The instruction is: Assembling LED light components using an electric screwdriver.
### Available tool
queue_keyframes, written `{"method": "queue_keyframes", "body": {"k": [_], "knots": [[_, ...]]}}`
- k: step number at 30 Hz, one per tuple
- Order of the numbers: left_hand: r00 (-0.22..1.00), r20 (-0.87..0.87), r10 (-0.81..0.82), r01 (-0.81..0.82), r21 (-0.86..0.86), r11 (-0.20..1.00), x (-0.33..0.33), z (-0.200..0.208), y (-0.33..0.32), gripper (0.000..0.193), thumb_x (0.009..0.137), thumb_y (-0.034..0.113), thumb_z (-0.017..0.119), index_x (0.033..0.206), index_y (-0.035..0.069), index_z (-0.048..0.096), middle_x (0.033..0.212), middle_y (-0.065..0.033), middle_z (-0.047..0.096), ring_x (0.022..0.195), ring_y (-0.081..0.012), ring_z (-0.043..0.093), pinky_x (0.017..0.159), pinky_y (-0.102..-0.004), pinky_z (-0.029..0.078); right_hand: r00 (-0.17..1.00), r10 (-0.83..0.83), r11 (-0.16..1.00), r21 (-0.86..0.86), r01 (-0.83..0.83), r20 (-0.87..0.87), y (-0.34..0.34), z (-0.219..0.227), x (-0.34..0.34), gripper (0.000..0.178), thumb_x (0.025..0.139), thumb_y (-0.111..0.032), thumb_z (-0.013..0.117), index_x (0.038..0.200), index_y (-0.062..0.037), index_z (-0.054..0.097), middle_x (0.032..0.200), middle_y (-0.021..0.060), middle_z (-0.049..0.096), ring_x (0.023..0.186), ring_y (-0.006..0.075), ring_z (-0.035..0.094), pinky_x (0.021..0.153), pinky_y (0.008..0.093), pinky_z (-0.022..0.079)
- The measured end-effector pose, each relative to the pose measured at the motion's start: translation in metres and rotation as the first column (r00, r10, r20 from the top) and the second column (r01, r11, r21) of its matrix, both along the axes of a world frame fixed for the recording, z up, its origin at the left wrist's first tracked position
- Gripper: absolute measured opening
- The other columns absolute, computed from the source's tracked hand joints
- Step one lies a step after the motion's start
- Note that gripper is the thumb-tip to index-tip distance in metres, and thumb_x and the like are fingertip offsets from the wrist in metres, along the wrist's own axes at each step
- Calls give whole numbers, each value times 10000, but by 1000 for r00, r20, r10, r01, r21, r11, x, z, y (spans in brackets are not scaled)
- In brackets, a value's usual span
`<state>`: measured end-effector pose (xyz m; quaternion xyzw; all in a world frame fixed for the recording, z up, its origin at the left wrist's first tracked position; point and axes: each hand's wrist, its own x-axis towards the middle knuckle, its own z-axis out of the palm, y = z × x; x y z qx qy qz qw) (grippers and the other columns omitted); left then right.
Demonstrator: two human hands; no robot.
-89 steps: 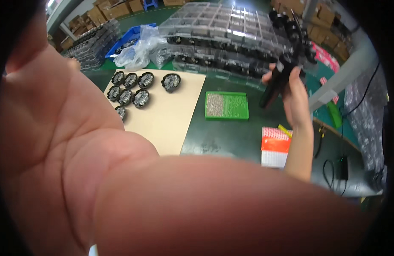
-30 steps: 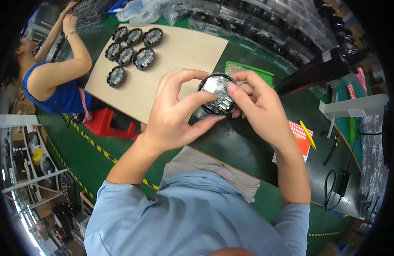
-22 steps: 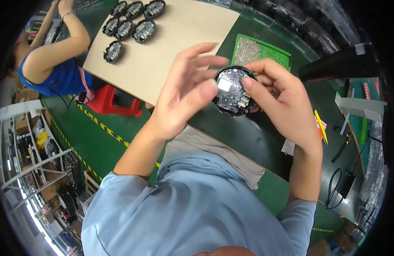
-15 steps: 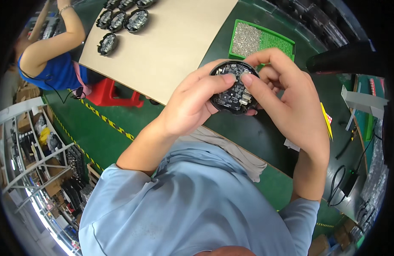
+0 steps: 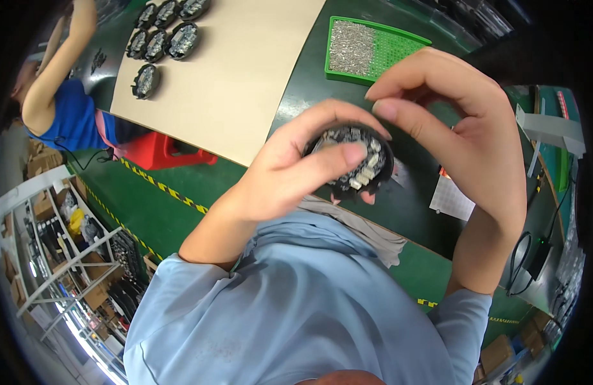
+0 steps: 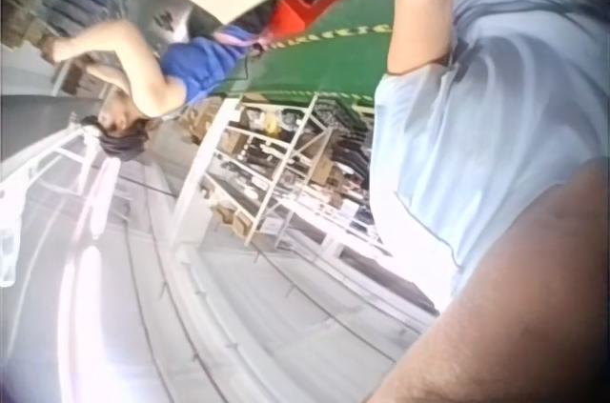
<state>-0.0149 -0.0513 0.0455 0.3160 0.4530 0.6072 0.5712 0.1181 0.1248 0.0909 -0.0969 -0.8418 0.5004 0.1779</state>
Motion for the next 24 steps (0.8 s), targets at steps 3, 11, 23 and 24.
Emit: {"method": "queue_keyframes", "body": {"k": [3,11,23,24], "knots": [[993,-80,-81,91,133,987,-4,-7,-4,367,986,124,553,1299,-65,516,1025,-301,683,838,-302,709,722,-363,598,988,156,987,-50,-156,-6,4,-2,1,140,777,35,751,911,5,731,861,71,692,758,137,635,679,261,485],[964,-181,-197,222,126,967,-7,-3,-11,334,961,10,631,1285,-46,572,1098,-103,676,982,-148,652,842,-298,518,975,221,975,-26,-222,-34,3,2,12,151,719,15,785,865,-13,758,794,79,668,707,176,631,586,285,468],[968,141,-208,208,12,978,-10,2,-6,305,999,53,588,1287,-47,568,1206,-127,663,1048,-187,659,909,-324,537,945,319,938,169,-304,-70,1,13,3,102,758,42,759,854,10,744,812,74,647,705,144,626,612,256,475],[956,257,-142,161,-54,985,-5,8,-5,277,1007,70,574,1263,-37,566,1154,-140,671,909,-205,704,766,-320,593,960,275,960,59,-272,-45,-2,11,5,151,783,32,750,929,11,719,874,76,647,754,140,632,659,257,483]]}}
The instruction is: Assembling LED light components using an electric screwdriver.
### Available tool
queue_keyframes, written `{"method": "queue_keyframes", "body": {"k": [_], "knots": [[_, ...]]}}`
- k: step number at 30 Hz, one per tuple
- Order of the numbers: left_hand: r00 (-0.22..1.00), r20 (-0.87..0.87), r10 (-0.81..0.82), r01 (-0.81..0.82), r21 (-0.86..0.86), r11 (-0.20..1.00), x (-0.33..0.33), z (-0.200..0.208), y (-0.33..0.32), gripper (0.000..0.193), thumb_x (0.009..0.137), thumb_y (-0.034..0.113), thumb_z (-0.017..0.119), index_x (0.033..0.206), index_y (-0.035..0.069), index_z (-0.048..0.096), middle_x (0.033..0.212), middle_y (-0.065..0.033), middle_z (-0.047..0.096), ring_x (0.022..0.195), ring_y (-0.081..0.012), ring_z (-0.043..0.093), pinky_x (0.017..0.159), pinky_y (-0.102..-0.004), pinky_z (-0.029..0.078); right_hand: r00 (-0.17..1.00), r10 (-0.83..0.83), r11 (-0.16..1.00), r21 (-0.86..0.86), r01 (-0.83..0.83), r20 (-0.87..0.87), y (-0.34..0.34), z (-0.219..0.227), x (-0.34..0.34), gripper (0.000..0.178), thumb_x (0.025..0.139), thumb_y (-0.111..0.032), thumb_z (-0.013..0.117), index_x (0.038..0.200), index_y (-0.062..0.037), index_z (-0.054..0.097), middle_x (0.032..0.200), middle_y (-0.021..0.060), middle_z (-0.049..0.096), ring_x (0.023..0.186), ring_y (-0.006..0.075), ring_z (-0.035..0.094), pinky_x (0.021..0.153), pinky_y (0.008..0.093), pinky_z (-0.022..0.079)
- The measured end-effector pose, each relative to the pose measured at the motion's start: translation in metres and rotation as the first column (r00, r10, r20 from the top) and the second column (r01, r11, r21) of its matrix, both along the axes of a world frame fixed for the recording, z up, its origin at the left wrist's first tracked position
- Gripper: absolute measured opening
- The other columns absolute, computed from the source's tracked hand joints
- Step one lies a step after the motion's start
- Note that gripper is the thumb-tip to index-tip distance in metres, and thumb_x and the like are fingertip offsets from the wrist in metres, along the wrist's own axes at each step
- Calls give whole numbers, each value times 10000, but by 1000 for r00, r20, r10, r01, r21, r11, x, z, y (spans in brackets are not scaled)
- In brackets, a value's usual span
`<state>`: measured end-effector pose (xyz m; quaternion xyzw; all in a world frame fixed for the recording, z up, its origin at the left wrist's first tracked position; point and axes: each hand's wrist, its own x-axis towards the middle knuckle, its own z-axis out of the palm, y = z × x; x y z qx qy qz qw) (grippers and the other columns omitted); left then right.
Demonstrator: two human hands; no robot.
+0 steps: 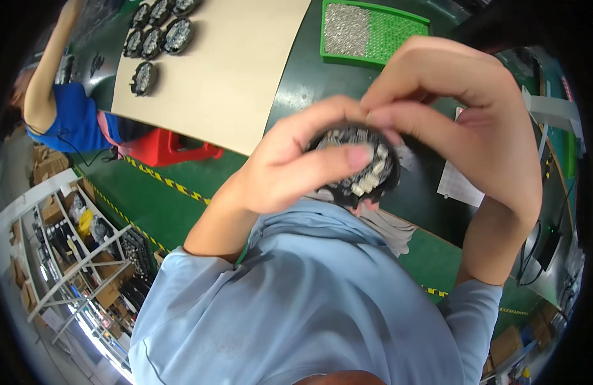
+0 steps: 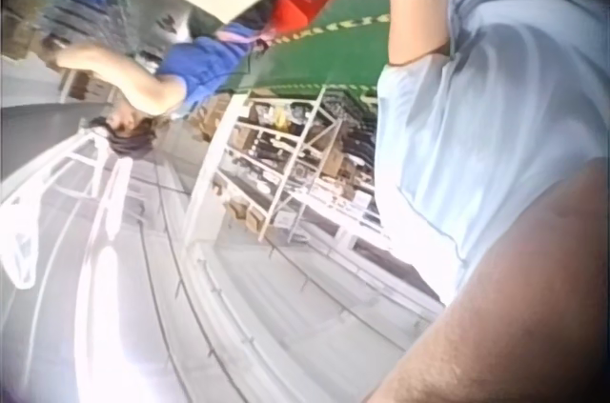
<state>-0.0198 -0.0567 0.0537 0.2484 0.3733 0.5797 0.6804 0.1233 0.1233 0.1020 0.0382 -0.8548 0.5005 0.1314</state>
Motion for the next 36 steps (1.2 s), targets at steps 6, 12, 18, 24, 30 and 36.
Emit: {"method": "queue_keyframes", "body": {"k": [6,12,18,24,30,36], "knots": [[969,-58,240,-240,-7,971,7,-2,8,380,1013,204,497,1278,-68,501,972,-325,665,685,-347,714,548,-398,605,948,-130,892,-383,240,291,-5,-6,3,413,906,-14,706,1302,18,595,1181,88,648,1004,123,659,894,261,520],[958,-8,288,-288,-7,958,8,-3,9,347,1036,195,453,1251,-66,530,996,-246,654,749,-323,715,568,-361,596,926,25,788,-577,214,377,-16,-11,-2,523,907,42,684,1396,16,504,1212,121,671,1064,141,664,929,269,525],[960,44,275,-275,-19,961,1,-10,10,264,1038,149,513,1242,-17,531,1005,-158,683,764,-282,734,574,-329,584,905,-22,784,-553,280,426,-20,-10,-12,420,934,55,650,1333,35,519,1080,126,712,892,123,702,767,223,558],[960,60,273,-274,3,962,-1,-13,11,273,1034,168,522,1219,-31,548,964,-148,692,755,-275,735,565,-325,575,893,-79,758,-555,343,443,-28,-10,-14,387,944,48,647,1313,34,529,1050,127,723,855,118,708,746,214,555],[958,108,266,-266,-22,964,0,-10,10,278,1038,172,523,1233,-24,546,978,-148,690,762,-286,735,567,-328,575,885,-157,776,-500,385,438,-34,-7,-11,408,940,40,661,1326,14,530,1062,118,725,885,97,685,779,217,543],[961,59,270,-273,52,961,4,-9,4,276,1051,150,516,1298,28,539,1055,-146,671,852,-246,722,656,-324,583,892,-206,848,-382,368,403,-35,-1,-6,451,919,51,679,1342,1,530,1093,117,727,910,96,678,811,235,544]]}}
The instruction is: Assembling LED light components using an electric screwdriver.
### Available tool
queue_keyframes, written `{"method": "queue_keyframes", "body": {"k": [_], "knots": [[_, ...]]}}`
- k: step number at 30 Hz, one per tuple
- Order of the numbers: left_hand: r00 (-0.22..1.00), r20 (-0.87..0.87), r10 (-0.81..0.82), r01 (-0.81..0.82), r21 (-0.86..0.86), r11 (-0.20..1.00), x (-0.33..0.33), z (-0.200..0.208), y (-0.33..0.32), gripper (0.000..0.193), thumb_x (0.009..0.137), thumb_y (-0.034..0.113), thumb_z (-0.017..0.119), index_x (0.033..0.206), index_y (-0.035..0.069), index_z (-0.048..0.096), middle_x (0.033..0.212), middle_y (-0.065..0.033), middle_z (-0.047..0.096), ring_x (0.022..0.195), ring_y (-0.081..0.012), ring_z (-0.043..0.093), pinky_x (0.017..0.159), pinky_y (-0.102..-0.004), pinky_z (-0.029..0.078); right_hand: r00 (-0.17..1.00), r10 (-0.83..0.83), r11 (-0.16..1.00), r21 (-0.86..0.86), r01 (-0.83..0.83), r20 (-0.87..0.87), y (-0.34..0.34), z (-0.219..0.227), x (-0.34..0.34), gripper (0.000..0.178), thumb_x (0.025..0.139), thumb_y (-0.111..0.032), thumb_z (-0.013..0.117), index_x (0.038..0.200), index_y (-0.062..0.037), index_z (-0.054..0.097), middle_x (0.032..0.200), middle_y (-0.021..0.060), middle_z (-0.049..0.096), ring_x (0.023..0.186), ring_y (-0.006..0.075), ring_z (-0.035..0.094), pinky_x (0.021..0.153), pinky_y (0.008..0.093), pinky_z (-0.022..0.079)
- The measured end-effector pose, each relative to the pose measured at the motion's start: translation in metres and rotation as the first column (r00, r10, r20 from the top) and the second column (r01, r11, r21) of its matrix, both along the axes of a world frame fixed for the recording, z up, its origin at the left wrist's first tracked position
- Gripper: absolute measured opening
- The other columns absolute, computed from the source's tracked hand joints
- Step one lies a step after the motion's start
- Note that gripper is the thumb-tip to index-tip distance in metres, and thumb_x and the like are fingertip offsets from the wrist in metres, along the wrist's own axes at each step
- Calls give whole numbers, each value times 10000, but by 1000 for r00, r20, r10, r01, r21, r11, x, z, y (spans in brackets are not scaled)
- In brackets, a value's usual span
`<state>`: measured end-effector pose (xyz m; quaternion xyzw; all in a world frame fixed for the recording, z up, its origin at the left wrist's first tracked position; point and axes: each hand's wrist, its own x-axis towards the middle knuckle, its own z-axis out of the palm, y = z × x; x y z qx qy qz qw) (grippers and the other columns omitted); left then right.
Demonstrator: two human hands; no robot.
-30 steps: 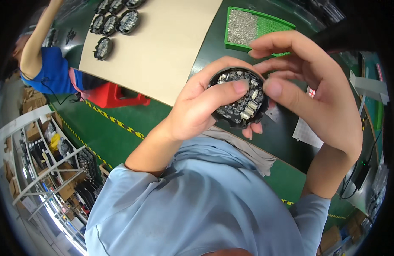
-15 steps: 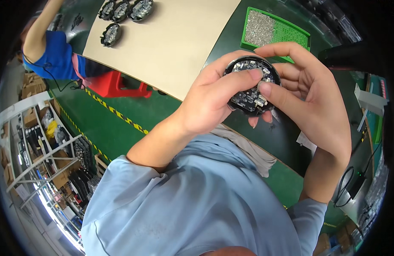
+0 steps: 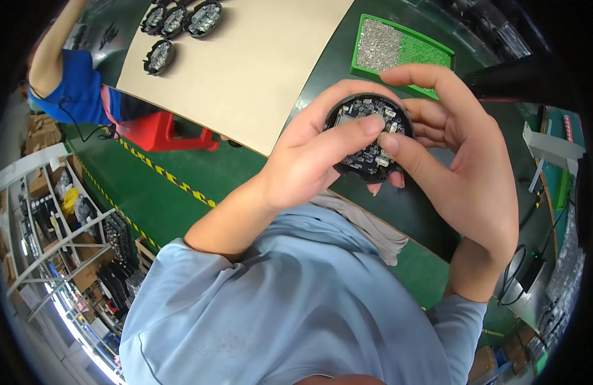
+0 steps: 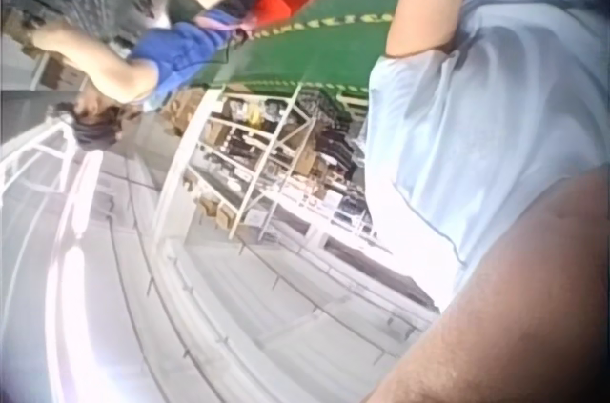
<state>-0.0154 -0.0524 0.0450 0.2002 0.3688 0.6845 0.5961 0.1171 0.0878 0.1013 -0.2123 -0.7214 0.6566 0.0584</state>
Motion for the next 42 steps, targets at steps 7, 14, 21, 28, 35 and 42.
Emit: {"method": "queue_keyframes", "body": {"k": [7,14,21,28,35,42], "knots": [[797,-580,168,-54,208,977,-1,-3,-4,340,1031,89,479,1332,-67,491,1143,-269,670,964,-282,697,852,-382,579,990,-60,803,582,125,-130,-6,30,17,422,815,57,715,1230,41,643,1053,129,728,981,203,717,848,273,552],[631,-727,271,73,404,912,-6,-4,-7,381,960,-75,437,1339,-97,464,1181,-314,656,963,-309,717,876,-394,587,590,-444,255,536,805,-675,35,32,42,203,979,-90,681,1100,73,682,930,128,725,825,164,684,782,271,527],[717,-651,250,60,414,908,0,-9,-4,343,1000,-10,450,1336,-80,446,1123,-330,655,883,-301,718,799,-389,601,748,-488,481,576,661,-451,58,26,36,540,1007,-189,679,1427,61,450,1283,187,638,1177,220,629,1043,338,472],[954,-296,48,-29,68,997,6,-18,10,229,1065,135,422,1288,99,383,986,-285,666,745,-264,700,511,-271,491,764,-442,786,207,583,-471,69,15,14,622,1094,-454,425,1425,72,460,1275,225,638,1190,291,644,1032,409,497],[1000,8,-21,21,-8,1000,9,-32,37,220,1049,139,458,1263,94,434,972,-247,679,734,-266,696,504,-286,445,676,-231,972,-136,191,-700,106,9,7,620,1108,-475,290,1292,66,531,1192,236,656,1096,369,649,1051,495,461],[999,26,-44,46,-70,996,8,-44,43,247,1042,125,460,1286,86,445,979,-256,686,728,-272,705,505,-289,452,535,-490,710,42,703,-688,59,11,-53,840,1020,-730,240,1051,16,627,690,79,621,540,132,587,544,234,499]]}}
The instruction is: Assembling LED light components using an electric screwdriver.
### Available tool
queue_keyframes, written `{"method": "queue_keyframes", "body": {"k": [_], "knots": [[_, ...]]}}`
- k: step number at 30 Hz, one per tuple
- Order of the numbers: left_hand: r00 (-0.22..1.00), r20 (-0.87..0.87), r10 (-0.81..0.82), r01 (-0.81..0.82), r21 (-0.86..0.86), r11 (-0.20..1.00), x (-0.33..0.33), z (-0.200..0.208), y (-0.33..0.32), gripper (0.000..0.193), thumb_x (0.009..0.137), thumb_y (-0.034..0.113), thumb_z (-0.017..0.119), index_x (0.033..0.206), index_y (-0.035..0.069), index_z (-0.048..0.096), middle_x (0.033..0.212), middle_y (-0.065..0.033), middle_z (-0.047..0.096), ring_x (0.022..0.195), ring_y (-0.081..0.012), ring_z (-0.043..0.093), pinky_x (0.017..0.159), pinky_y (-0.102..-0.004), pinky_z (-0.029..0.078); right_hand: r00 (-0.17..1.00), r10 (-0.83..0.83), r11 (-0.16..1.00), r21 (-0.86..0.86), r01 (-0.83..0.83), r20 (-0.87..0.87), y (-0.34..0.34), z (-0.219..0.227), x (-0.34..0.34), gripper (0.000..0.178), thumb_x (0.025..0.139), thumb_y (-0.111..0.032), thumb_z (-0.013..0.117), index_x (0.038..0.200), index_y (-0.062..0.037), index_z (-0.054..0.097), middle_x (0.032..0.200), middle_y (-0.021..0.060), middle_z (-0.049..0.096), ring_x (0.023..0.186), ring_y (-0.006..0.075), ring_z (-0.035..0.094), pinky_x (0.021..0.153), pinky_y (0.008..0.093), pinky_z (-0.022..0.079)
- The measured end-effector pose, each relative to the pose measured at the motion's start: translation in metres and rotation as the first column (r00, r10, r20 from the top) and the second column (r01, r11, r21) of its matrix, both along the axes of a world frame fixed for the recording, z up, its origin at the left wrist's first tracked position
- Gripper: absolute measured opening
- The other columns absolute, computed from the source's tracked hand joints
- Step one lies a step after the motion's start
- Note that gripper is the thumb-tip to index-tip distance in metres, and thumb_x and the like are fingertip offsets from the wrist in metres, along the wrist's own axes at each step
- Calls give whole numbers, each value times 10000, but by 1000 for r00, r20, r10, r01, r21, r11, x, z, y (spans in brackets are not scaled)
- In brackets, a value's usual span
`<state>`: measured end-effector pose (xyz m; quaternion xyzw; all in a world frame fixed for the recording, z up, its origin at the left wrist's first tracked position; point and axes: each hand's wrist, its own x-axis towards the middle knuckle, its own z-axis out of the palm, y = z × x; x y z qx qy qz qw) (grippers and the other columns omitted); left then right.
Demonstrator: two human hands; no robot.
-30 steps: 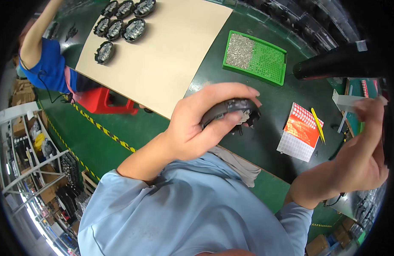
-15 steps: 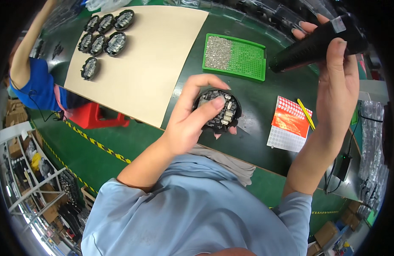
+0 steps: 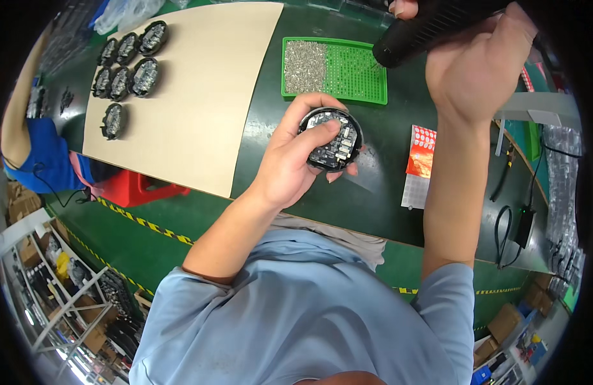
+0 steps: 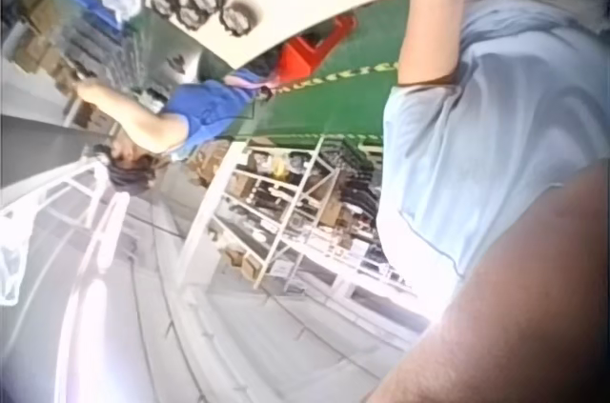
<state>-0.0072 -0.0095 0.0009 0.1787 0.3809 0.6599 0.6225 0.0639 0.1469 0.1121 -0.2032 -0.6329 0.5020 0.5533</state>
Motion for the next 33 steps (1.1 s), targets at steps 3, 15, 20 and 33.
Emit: {"method": "queue_keyframes", "body": {"k": [3,15,20,33], "knots": [[999,-25,-24,24,0,1000,1,1,2,249,1042,125,460,1287,84,445,984,-260,689,727,-272,708,506,-287,457,959,233,968,-52,-244,-160,24,-13,0,885,1004,-758,212,1035,23,630,668,84,610,501,139,571,509,237,489],[997,-37,-61,60,-23,998,-1,2,2,242,1039,135,465,1272,72,444,999,-260,693,731,-276,717,502,-284,484,994,59,984,161,-73,93,22,-33,-8,933,971,-803,183,970,16,630,611,92,595,446,147,546,465,241,478],[997,-45,-56,54,-42,998,0,4,4,250,1041,139,463,1282,78,439,1007,-260,695,741,-277,718,516,-288,489,994,76,982,167,-88,80,26,-35,-7,919,974,-799,183,951,7,624,601,89,591,435,145,540,451,245,475],[998,-42,-52,52,-4,999,0,2,4,262,1052,142,460,1306,85,436,1031,-263,697,767,-276,718,543,-295,489,958,255,967,58,-249,-129,33,-39,-4,906,978,-792,192,943,3,625,590,78,584,430,135,537,448,235,478]]}}
